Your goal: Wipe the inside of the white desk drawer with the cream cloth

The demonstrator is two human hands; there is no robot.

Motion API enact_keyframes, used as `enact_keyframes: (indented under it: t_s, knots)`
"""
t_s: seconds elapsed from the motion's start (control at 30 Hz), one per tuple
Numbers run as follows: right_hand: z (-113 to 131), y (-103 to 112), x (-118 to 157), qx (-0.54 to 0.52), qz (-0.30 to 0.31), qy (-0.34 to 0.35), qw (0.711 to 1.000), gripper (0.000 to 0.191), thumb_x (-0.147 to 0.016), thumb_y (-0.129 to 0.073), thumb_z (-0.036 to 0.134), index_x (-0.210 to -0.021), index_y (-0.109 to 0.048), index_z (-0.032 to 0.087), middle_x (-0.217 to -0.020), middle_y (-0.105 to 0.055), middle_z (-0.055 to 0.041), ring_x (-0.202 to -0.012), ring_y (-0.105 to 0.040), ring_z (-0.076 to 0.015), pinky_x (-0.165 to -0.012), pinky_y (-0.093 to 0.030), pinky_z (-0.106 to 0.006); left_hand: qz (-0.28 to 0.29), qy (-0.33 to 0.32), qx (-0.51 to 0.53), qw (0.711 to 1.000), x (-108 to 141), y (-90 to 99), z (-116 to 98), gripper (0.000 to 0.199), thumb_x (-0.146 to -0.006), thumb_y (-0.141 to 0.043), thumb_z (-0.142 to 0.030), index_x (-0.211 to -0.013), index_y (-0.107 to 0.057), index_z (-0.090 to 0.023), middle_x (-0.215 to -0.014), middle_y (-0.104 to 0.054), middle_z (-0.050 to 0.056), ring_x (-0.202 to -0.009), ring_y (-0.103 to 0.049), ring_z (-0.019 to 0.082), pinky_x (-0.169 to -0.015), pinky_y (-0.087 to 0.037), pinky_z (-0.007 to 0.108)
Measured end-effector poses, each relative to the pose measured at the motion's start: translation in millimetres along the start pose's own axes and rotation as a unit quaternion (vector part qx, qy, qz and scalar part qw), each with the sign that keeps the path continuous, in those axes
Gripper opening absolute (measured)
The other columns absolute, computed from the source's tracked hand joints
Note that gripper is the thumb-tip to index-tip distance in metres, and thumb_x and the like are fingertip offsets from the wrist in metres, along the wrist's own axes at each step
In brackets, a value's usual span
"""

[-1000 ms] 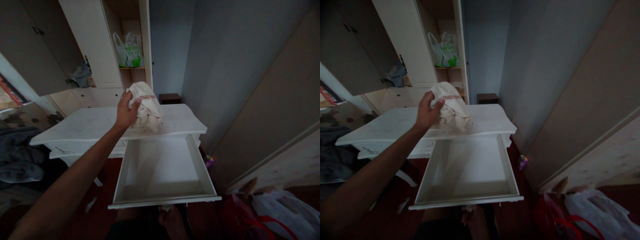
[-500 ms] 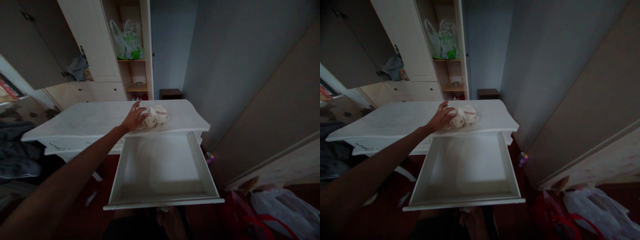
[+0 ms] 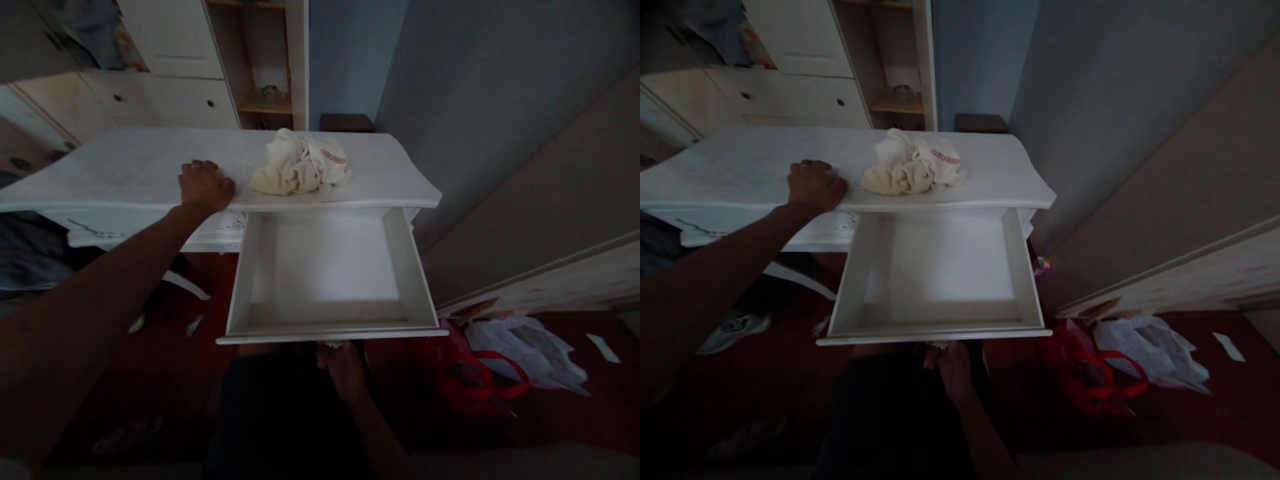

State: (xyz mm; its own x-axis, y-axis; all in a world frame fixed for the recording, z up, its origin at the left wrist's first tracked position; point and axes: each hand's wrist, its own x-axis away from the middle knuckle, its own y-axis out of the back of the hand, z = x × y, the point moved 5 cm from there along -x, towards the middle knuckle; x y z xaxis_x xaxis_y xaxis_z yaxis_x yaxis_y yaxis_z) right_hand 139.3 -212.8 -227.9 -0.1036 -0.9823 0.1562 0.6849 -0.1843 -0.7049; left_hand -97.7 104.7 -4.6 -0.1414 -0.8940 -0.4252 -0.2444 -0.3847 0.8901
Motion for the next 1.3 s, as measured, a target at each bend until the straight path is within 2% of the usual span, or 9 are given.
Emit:
enact_keyframes:
  t_s: [0.07, 0.17, 0.33, 0.53, 0.67, 0.77, 0.93, 1.13, 1.3]
  knots:
    - [0, 0, 1, 0.009, -0.007, 0.005, 1.0, 0.042, -0.079, -0.066, 0.061, -0.08, -0.075, 0.019, -0.072, -0.073, -0.0053, -0.05, -0.057, -0.0146, -0.049, -0.043, -0.029, 0.018, 0.094, -0.032, 0.995, -1, -3.0, 2, 0.052, -0.091, -0.044, -0.037, -0.126, -0.049, 0.0, -0.138, -0.049, 0.019, -0.129, -0.04, 0.036, -0.106, -0.031, 0.054]
    - [3, -2, 2, 0.014, -0.02, 0.018, 1.0, 0.04, -0.079, -0.066, 0.06, -0.08, -0.075, 0.021, -0.072, -0.074, -0.0038, -0.047, -0.056, -0.0133, -0.05, -0.045, -0.029, 0.032, 0.132, -0.034, 0.99, -5, -7.5, -1, 0.05, -0.091, -0.044, -0.032, -0.128, -0.047, 0.002, -0.138, -0.049, 0.022, -0.127, -0.04, 0.036, -0.105, -0.028, 0.054]
    - [13, -7, 3, 0.035, -0.05, 0.04, 0.997, 0.042, -0.079, -0.064, 0.064, -0.077, -0.074, 0.023, -0.065, -0.072, -0.0008, -0.044, -0.054, -0.0125, -0.058, -0.05, -0.032, 0.051, 0.134, -0.02, 0.989, -4, -9.3, -1, 0.051, -0.095, -0.036, -0.035, -0.129, -0.042, 0.003, -0.14, -0.043, 0.023, -0.129, -0.034, 0.036, -0.104, -0.022, 0.054]
    - [30, -15, 4, 0.08, -0.085, 0.073, 0.991, 0.045, -0.082, -0.057, 0.066, -0.074, -0.072, 0.024, -0.053, -0.066, 0.0013, -0.039, -0.05, -0.012, -0.055, -0.047, -0.032, 0.074, 0.118, -0.018, 0.99, 0, -8.8, -2, 0.053, -0.098, -0.03, -0.036, -0.125, -0.042, 0.009, -0.141, -0.039, 0.024, -0.131, -0.028, 0.038, -0.103, -0.017, 0.053]
    - [44, -25, 2, 0.092, -0.092, 0.092, 0.987, 0.047, -0.08, -0.058, 0.067, -0.07, -0.073, 0.024, -0.045, -0.062, 0.0017, -0.035, -0.048, -0.0115, -0.049, -0.043, -0.029, 0.065, 0.118, 0.0, 0.991, 0, -8.9, -1, 0.054, -0.097, -0.032, -0.036, -0.126, -0.043, 0.009, -0.143, -0.037, 0.024, -0.133, -0.026, 0.039, -0.105, -0.015, 0.052]
    - [52, -34, -3, 0.117, -0.085, 0.1, 0.984, 0.052, -0.08, -0.057, 0.068, -0.065, -0.075, 0.022, -0.043, -0.061, 0.0, -0.033, -0.047, -0.011, -0.043, -0.039, -0.027, 0.053, 0.126, -0.002, 0.991, -1, -7.7, -1, 0.053, -0.096, -0.036, -0.035, -0.125, -0.046, 0.008, -0.141, -0.042, 0.024, -0.131, -0.031, 0.038, -0.105, -0.019, 0.051]
    - [62, -42, -16, 0.128, -0.08, 0.133, 0.98, 0.056, -0.083, -0.055, 0.067, -0.062, -0.076, 0.02, -0.033, -0.054, 0.0003, -0.031, -0.048, -0.0108, -0.046, -0.041, -0.027, 0.041, 0.125, -0.042, 0.99, -3, -4.9, -4, 0.051, -0.093, -0.038, -0.033, -0.124, -0.051, 0.005, -0.132, -0.051, 0.025, -0.123, -0.043, 0.037, -0.099, -0.031, 0.051]
    - [69, -44, -35, 0.123, -0.102, 0.15, 0.976, 0.056, -0.08, -0.058, 0.067, -0.058, -0.072, 0.018, -0.039, -0.061, -0.001, -0.029, -0.048, -0.0109, -0.045, -0.042, -0.027, 0.029, 0.109, -0.071, 0.991, -4, -1.4, -4, 0.051, -0.089, -0.039, -0.035, -0.119, -0.057, 0.003, -0.124, -0.057, 0.027, -0.117, -0.049, 0.037, -0.093, -0.038, 0.052]
    - [70, -42, -60, 0.109, -0.11, 0.157, 0.975, 0.052, -0.082, -0.059, 0.065, -0.062, -0.069, 0.017, -0.043, -0.063, -0.0008, -0.031, -0.048, -0.0105, -0.043, -0.041, -0.026, 0.024, 0.111, -0.077, 0.991, -2, 1.4, -5, 0.049, -0.087, -0.039, -0.036, -0.116, -0.061, -0.002, -0.119, -0.06, 0.026, -0.113, -0.052, 0.039, -0.089, -0.04, 0.051]
